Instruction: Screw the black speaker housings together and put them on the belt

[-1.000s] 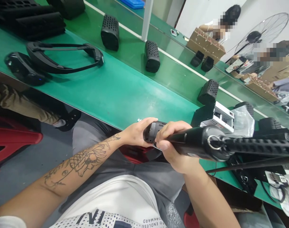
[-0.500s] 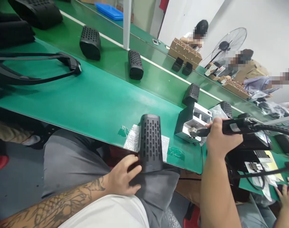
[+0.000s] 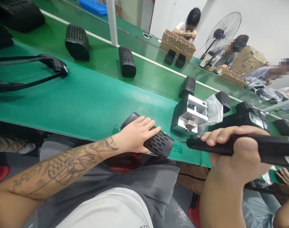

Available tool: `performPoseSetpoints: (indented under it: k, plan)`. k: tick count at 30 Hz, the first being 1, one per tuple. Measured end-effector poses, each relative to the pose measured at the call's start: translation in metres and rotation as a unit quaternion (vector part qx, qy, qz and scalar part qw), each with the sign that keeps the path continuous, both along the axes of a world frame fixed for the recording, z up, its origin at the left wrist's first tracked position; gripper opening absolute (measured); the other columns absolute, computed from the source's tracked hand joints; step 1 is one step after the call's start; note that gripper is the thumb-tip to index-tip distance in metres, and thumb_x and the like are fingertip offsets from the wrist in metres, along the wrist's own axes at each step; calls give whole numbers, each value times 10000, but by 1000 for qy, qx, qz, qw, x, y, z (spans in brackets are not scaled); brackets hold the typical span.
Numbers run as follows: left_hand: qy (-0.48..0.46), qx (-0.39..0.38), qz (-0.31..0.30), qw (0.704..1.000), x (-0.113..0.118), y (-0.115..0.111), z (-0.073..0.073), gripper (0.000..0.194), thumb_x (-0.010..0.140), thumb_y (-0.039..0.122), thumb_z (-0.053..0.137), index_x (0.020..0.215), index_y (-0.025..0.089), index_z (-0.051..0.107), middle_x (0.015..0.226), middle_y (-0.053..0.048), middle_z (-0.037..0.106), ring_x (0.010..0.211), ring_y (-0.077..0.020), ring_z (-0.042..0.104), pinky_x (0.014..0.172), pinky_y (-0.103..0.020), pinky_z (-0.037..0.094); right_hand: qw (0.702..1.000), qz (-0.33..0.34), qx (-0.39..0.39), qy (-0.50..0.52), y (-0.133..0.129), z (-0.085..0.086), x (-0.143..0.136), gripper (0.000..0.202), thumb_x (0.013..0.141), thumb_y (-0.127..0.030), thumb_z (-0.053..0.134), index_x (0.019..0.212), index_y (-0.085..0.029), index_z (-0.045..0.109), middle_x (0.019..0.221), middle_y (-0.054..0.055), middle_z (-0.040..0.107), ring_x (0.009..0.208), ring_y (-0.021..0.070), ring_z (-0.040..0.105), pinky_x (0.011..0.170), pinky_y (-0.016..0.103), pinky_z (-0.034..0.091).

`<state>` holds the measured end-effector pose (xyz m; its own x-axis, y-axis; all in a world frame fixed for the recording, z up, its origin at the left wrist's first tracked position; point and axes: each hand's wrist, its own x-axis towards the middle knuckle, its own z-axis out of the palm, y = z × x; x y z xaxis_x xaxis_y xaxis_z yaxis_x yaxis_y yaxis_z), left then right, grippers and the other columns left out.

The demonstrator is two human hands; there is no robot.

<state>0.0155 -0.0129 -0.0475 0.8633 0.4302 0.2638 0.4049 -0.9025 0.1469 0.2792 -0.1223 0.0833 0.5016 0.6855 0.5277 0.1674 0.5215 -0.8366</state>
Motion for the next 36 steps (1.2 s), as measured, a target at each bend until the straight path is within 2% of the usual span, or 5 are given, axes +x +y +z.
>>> performPoseSetpoints:
  k: [3, 5, 15, 26, 36]
  plan:
    - [0, 14, 84, 996, 1, -11, -4, 1010, 919, 666, 924, 1740, 178, 595, 1465, -266, 691, 1329, -477, 612, 1156, -556, 399, 990, 129, 10, -61, -16, -8, -2, 258, 827, -480, 979, 941, -277, 867, 635, 16, 710, 453, 268, 639, 424, 491, 590]
    - [4, 21, 111, 994, 0, -16, -1, 991, 924, 670, 922, 1732, 189, 610, 1418, -254, 697, 1298, -466, 603, 1121, -530, 388, 985, 163, 3, -57, -15, -18, -10, 229, 864, -444, 951, 983, -268, 865, 651, 17, 720, 464, 252, 646, 452, 477, 603]
    - [7, 27, 117, 993, 2, -14, 2, 953, 939, 682, 892, 1706, 183, 623, 1348, -224, 700, 1264, -439, 584, 1065, -496, 366, 983, 181, -7, -43, 16, -46, -37, 135, 886, -316, 921, 952, -243, 829, 685, 3, 731, 519, 212, 681, 517, 408, 634]
    - [15, 29, 113, 993, 4, -16, 7, 893, 973, 638, 870, 1682, 149, 635, 1381, -223, 715, 1266, -442, 590, 1041, -502, 365, 964, 262, -27, -48, 17, -48, -42, 137, 873, -293, 936, 931, -249, 819, 667, -17, 707, 495, 177, 656, 510, 366, 616]
    - [23, 30, 110, 993, 5, -15, 6, 966, 957, 674, 888, 1706, 128, 613, 1407, -235, 714, 1273, -445, 594, 1052, -505, 359, 965, 251, -39, -67, 19, -49, -44, 143, 858, -302, 940, 887, -267, 804, 632, -10, 692, 473, 185, 655, 532, 377, 644]
